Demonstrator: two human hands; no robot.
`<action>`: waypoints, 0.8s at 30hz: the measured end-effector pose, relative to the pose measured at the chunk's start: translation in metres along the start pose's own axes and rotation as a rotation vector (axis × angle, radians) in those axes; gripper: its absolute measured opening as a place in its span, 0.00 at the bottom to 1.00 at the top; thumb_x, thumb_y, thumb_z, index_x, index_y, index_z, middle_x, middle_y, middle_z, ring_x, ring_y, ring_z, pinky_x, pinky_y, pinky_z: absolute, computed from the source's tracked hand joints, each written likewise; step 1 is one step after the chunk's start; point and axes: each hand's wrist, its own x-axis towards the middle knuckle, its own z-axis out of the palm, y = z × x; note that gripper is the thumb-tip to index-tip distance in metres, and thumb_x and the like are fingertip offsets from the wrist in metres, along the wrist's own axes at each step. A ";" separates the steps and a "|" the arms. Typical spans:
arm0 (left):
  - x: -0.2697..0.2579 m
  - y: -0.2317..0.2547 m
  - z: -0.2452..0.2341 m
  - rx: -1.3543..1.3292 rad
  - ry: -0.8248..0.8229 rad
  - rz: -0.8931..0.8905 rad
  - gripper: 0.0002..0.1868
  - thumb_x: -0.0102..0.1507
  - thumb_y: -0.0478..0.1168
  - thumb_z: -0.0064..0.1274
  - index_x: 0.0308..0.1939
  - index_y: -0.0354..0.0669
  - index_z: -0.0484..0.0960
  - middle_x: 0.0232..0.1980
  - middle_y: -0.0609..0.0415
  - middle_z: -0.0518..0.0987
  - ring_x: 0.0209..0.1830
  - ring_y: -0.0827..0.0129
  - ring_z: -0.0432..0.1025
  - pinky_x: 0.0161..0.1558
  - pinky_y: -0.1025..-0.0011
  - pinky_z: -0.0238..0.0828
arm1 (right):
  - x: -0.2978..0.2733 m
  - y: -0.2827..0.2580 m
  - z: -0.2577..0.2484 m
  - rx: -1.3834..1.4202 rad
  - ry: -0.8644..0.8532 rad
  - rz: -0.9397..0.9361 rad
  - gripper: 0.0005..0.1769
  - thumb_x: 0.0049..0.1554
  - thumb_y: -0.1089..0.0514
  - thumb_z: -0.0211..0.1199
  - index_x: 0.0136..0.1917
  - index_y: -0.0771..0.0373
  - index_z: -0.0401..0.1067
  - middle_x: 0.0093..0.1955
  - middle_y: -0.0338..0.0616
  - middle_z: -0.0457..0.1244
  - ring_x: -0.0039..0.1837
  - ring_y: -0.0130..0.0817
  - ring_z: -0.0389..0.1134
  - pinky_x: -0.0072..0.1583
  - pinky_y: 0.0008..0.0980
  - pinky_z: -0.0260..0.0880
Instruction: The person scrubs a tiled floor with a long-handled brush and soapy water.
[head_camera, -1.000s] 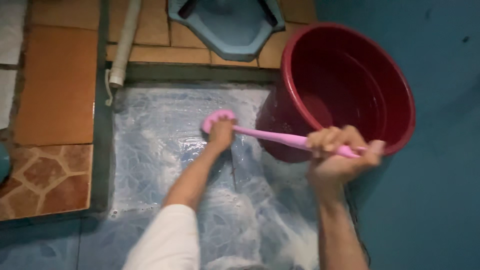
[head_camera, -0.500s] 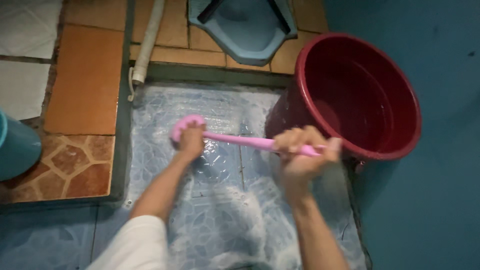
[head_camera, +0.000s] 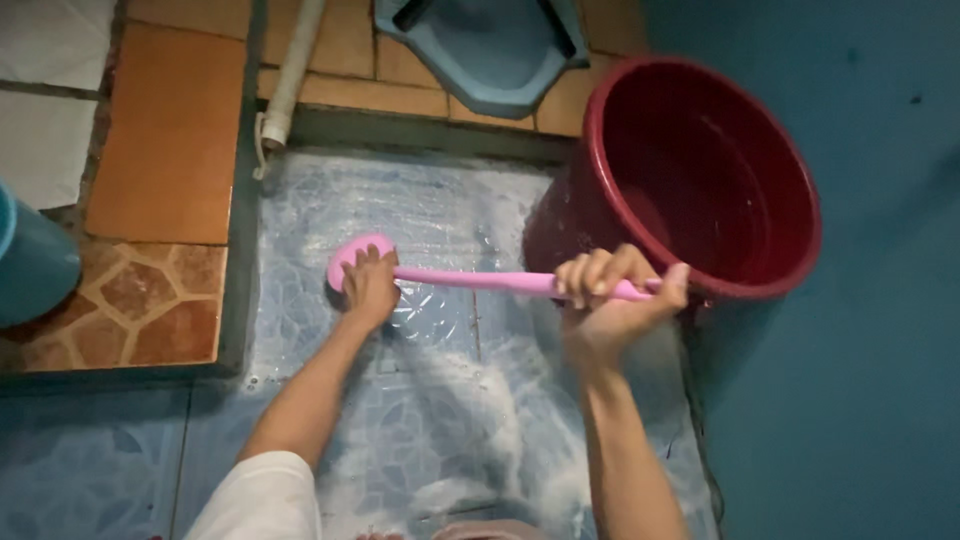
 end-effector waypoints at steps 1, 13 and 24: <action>0.001 0.000 0.000 -0.010 -0.028 -0.009 0.30 0.47 0.36 0.63 0.55 0.45 0.79 0.64 0.35 0.71 0.65 0.41 0.65 0.61 0.33 0.55 | -0.003 -0.002 0.004 -0.044 -0.019 -0.010 0.41 0.66 0.24 0.34 0.27 0.57 0.53 0.22 0.40 0.48 0.28 0.35 0.49 0.38 0.41 0.55; -0.033 0.099 0.022 -0.156 -0.200 0.009 0.24 0.53 0.37 0.61 0.54 0.51 0.79 0.58 0.44 0.75 0.65 0.49 0.66 0.67 0.39 0.57 | -0.024 -0.069 -0.054 -0.168 0.059 -0.105 0.39 0.68 0.24 0.36 0.29 0.53 0.53 0.22 0.34 0.48 0.24 0.27 0.50 0.30 0.33 0.55; -0.059 0.099 -0.004 -0.082 -0.196 -0.001 0.22 0.57 0.38 0.60 0.55 0.47 0.78 0.57 0.41 0.76 0.61 0.46 0.69 0.56 0.42 0.67 | -0.025 -0.082 -0.037 -0.290 -0.073 -0.005 0.41 0.69 0.24 0.35 0.28 0.55 0.55 0.21 0.35 0.46 0.25 0.27 0.48 0.31 0.33 0.52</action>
